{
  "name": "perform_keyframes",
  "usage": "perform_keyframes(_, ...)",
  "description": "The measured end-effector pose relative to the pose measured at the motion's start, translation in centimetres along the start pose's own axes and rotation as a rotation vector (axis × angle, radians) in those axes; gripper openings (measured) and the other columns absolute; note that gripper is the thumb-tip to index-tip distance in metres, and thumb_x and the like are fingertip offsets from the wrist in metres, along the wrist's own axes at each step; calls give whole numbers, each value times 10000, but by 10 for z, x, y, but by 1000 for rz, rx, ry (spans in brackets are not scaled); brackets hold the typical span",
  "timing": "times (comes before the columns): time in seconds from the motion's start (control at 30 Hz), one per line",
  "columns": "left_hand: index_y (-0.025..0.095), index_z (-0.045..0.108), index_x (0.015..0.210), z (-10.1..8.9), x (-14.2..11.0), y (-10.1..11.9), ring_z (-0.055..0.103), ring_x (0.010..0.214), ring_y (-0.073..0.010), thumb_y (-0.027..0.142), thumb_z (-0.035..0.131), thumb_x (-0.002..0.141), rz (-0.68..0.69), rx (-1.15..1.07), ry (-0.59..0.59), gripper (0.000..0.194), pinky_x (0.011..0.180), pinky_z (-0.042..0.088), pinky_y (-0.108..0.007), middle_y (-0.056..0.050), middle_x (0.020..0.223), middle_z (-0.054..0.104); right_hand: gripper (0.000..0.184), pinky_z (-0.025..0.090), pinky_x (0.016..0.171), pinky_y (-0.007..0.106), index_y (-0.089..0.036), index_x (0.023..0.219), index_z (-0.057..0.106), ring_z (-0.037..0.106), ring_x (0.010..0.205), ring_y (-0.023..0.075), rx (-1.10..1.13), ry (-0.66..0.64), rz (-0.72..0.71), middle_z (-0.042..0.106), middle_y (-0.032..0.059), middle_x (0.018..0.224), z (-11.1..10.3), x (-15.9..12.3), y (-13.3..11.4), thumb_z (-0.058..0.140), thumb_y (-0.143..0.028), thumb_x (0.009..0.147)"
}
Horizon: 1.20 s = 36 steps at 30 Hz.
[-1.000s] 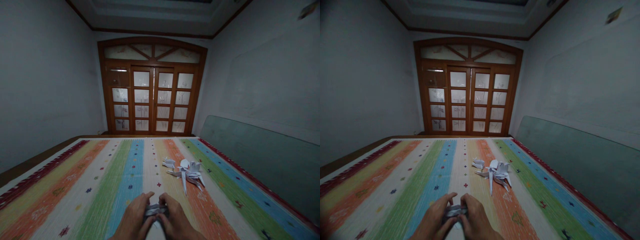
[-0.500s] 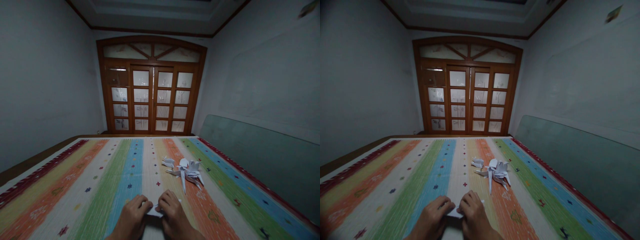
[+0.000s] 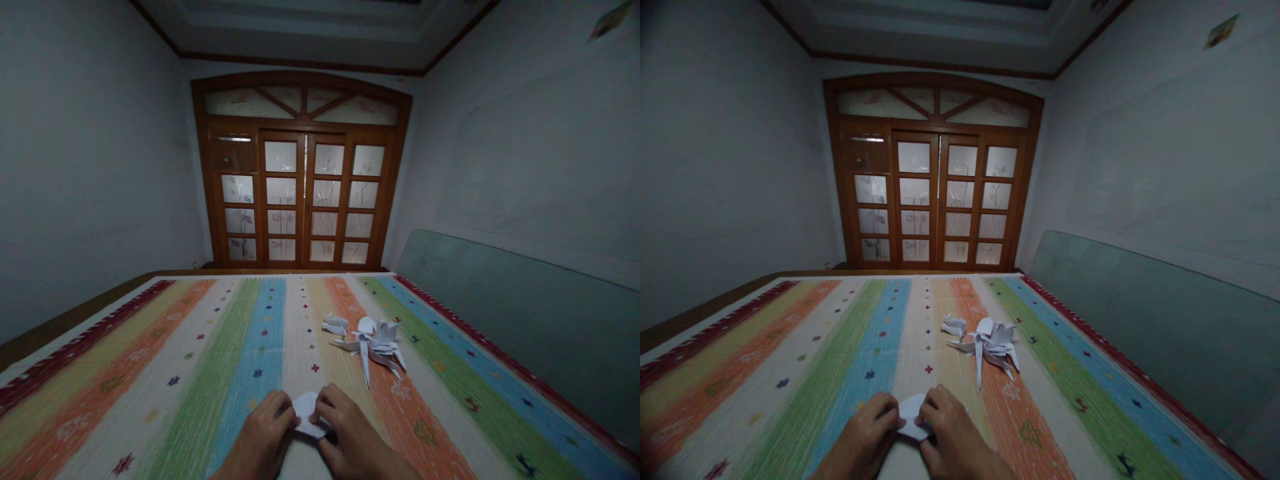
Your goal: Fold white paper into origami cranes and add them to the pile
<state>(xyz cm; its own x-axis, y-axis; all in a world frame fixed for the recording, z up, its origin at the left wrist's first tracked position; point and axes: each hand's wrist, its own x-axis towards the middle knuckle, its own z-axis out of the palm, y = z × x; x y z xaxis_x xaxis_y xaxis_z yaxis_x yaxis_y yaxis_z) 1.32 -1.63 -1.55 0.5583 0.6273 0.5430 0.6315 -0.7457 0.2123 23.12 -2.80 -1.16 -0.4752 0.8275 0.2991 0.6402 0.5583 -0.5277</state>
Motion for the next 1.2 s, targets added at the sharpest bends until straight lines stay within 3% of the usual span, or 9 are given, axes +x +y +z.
perform_keyframes(0.13, 195, 630, 890, -4, 0, -2, 653, 810, -212, 11, 577, 892, -1, 13, 3, 192, 677, 518, -291, -47, 884, 677, 293, 447, 868, 292, -182, 975, 634, 560, 992, 204, -21, 1, -11, 613, 61, 1046, -2, -1, -3, 624, -30, 725)
perform_keyframes(0.3, 203, 668, 946, -17, 1, 1, 642, 892, -240, 58, 621, 877, 6, -60, -80, 168, 757, 527, -330, -67, 942, 687, 201, 440, 843, 308, -175, 909, 618, 553, 985, 210, -97, 24, -45, 619, 78, 1051, 0, -1, 0, 571, -15, 796)
perform_keyframes(0.47, 200, 712, 960, -20, 1, 3, 634, 900, -251, 120, 612, 923, 12, -31, -142, 133, 746, 508, -340, -87, 954, 692, 116, 424, 905, 365, -189, 892, 649, 528, 1051, 253, -119, 19, -45, 624, 75, 1085, -6, -3, -5, 728, -191, 808)
perform_keyframes(0.7, 256, 780, 993, -17, 2, -3, 662, 902, -217, 195, 638, 952, -213, -268, -223, 160, 801, 485, -314, -55, 955, 704, 65, 434, 815, 289, -192, 952, 676, 608, 949, 196, -36, 3, 81, 668, 55, 1015, -1, 0, -6, 615, -210, 964)
perform_keyframes(0.8, 239, 778, 983, -18, 6, -5, 663, 879, -206, 153, 666, 918, -319, -340, -211, 156, 802, 469, -303, -37, 918, 720, 30, 424, 795, 288, -188, 946, 664, 622, 923, 201, -49, 37, 131, 682, 47, 978, 4, 1, -2, 640, -171, 942)
perform_keyframes(0.9, 212, 769, 922, -18, 9, -5, 655, 829, -194, 110, 697, 867, -388, -346, -220, 137, 789, 451, -295, -19, 864, 720, 131, 421, 796, 285, -201, 1011, 651, 626, 910, 192, -39, 72, 165, 687, 32, 984, 6, 2, -1, 667, -120, 909)
perform_keyframes(1.03, 205, 777, 838, -17, 11, -6, 653, 824, -187, 76, 678, 850, -389, -325, -272, 163, 770, 436, -281, -21, 848, 707, 141, 415, 798, 290, -210, 923, 659, 608, 921, 191, -102, 102, 158, 665, 21, 959, 9, 3, -2, 681, -77, 882)
perform_keyframes(1.2, 214, 798, 870, -23, 11, -11, 667, 889, -182, -8, 624, 823, -354, -376, -342, 286, 779, 435, -255, -37, 917, 705, 170, 409, 835, 330, -225, 906, 660, 539, 991, 222, -216, 181, 41, 623, 32, 1018, 11, 4, -4, 694, -64, 860)
